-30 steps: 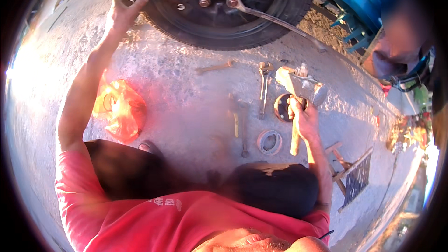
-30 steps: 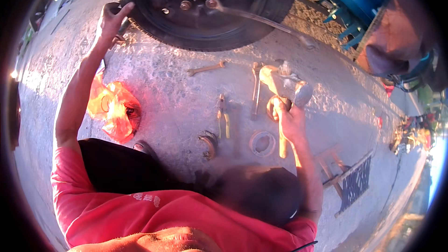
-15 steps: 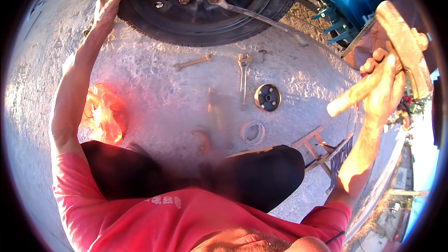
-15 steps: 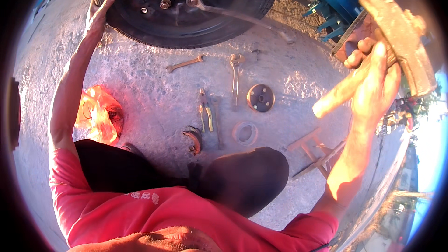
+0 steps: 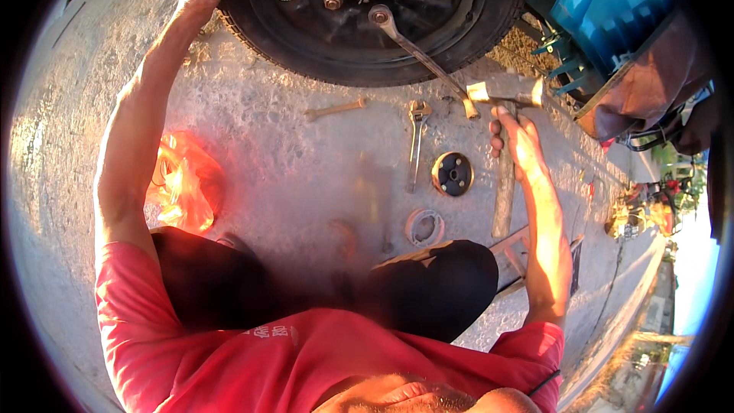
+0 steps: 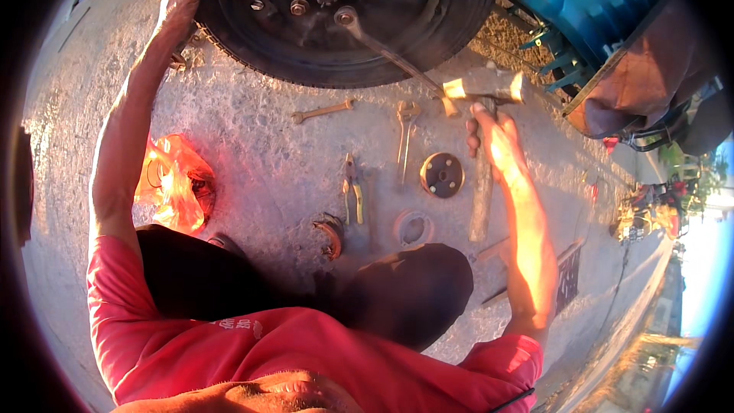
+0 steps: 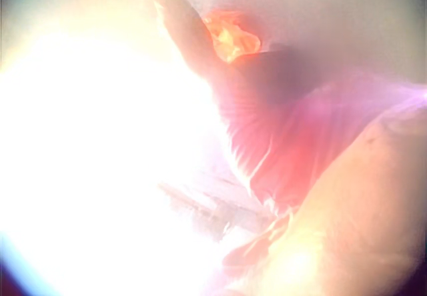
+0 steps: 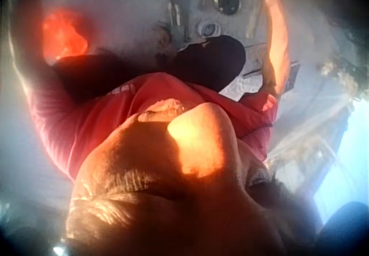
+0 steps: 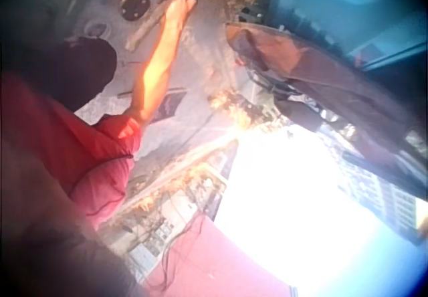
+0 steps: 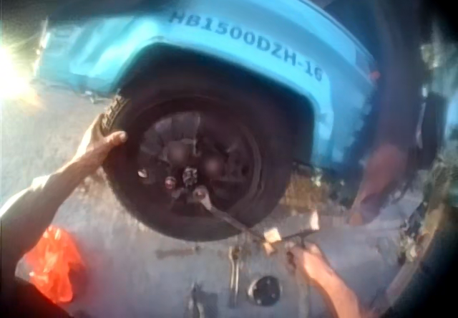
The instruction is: The person removes the wheel from a three-wheeled vehicle and uses a hammer, wrenches, and pliers to disassemble the brake components on the axle. They handle the wheel, brake shoe, and various bolts while working on the ground.
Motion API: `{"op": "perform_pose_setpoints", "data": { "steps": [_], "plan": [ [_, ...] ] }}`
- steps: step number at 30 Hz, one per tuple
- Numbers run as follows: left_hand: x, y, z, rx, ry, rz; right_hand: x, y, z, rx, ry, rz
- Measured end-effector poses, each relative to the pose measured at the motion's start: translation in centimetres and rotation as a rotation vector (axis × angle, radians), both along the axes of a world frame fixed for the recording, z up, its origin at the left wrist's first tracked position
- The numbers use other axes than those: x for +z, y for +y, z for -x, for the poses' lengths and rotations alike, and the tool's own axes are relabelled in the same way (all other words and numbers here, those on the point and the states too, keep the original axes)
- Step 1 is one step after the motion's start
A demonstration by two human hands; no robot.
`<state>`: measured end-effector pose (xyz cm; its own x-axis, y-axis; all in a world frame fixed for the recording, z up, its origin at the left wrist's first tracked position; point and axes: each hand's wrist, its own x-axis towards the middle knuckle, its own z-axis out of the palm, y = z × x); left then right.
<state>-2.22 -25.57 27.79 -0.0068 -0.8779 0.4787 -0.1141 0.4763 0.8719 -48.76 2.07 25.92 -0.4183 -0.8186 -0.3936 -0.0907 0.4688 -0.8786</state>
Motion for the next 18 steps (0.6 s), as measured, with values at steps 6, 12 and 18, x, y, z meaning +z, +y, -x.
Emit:
{"op": "perform_pose_setpoints", "data": {
  "steps": [6, 12, 18],
  "plan": [
    [0.8, 1.4, 0.9, -0.136, 0.215, -0.062, 3.1, 4.4, 1.8, -0.17, -0.058, 0.178],
    [0.5, 1.8, 1.6, -0.085, 0.255, -0.051, 6.2, 5.6, 1.1, -0.309, 0.069, 0.562],
    [-0.1, -0.3, 0.5, -0.094, 0.588, -0.144, -3.2, -0.1, -2.6, 0.136, 0.008, -0.135]
  ]
}}
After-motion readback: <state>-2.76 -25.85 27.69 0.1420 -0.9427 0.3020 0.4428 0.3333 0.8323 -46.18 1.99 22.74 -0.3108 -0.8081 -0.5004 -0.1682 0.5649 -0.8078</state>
